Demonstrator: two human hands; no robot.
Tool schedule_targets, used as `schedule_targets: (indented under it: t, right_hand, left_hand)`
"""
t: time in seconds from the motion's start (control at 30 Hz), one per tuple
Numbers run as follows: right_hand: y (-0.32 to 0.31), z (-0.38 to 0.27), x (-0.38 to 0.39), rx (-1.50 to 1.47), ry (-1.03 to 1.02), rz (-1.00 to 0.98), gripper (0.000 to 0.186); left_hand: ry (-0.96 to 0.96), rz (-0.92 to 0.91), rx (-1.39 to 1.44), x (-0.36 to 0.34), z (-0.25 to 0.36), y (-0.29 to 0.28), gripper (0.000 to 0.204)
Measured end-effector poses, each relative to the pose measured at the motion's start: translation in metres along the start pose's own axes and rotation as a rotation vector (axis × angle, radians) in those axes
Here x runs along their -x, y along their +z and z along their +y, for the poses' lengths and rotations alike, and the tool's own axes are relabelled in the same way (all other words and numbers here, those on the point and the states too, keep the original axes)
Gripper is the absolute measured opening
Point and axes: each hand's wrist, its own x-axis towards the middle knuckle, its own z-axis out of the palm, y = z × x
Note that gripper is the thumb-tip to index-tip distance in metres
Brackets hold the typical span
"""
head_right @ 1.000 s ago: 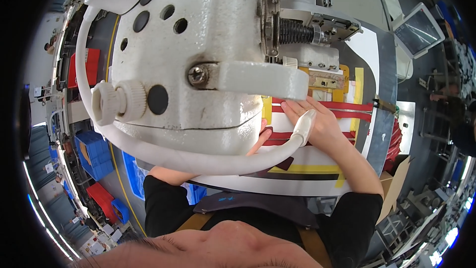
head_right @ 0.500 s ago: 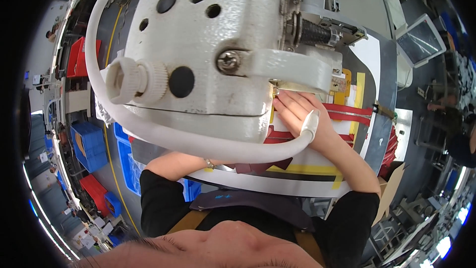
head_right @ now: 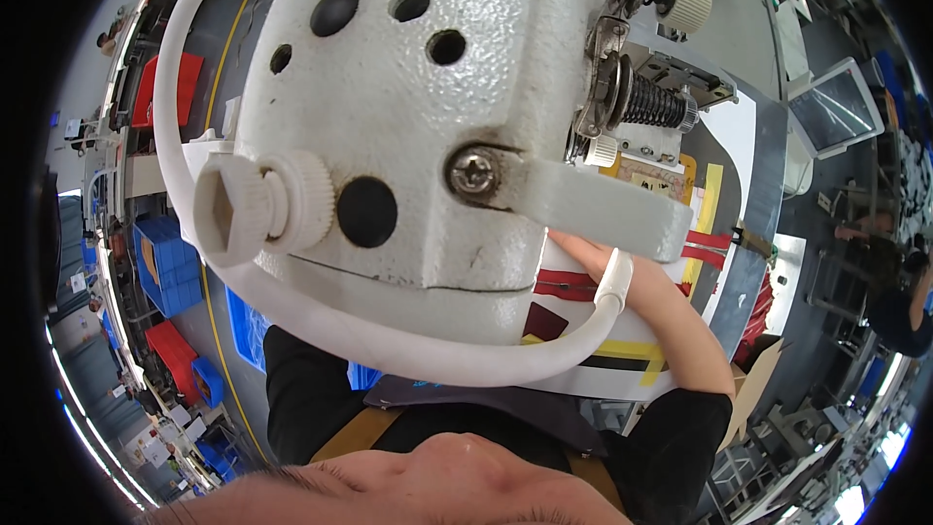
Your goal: Sewing small leather patches onto a larger piece using an industrial sewing machine.
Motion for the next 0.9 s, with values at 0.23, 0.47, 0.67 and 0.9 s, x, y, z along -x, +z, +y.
schedule_targets:
  t: [0.23,0.47,0.67,0.9]
  right_hand:
    - [0.002,-0.002,-0.004,-0.009,-0.004,-0.021,0.039]
    - [0.002,0.0,-0.007,-0.011,0.018,-0.051,0.037]
    - [-0.002,-0.002,-0.006,-0.003,0.024,-0.062,0.036]
    - [-0.009,-0.007,-0.007,0.008,0.049,-0.078,0.035]
  left_hand:
    - [-0.024,-0.005,-0.023,-0.002,0.002,-0.004,0.053]
    - [-0.034,-0.007,-0.021,0.003,0.001,-0.007,0.053]
    - [-0.037,-0.006,-0.039,-0.001,0.002,-0.007,0.053]
    - [-0.029,-0.007,-0.045,-0.011,0.004,-0.006,0.052]
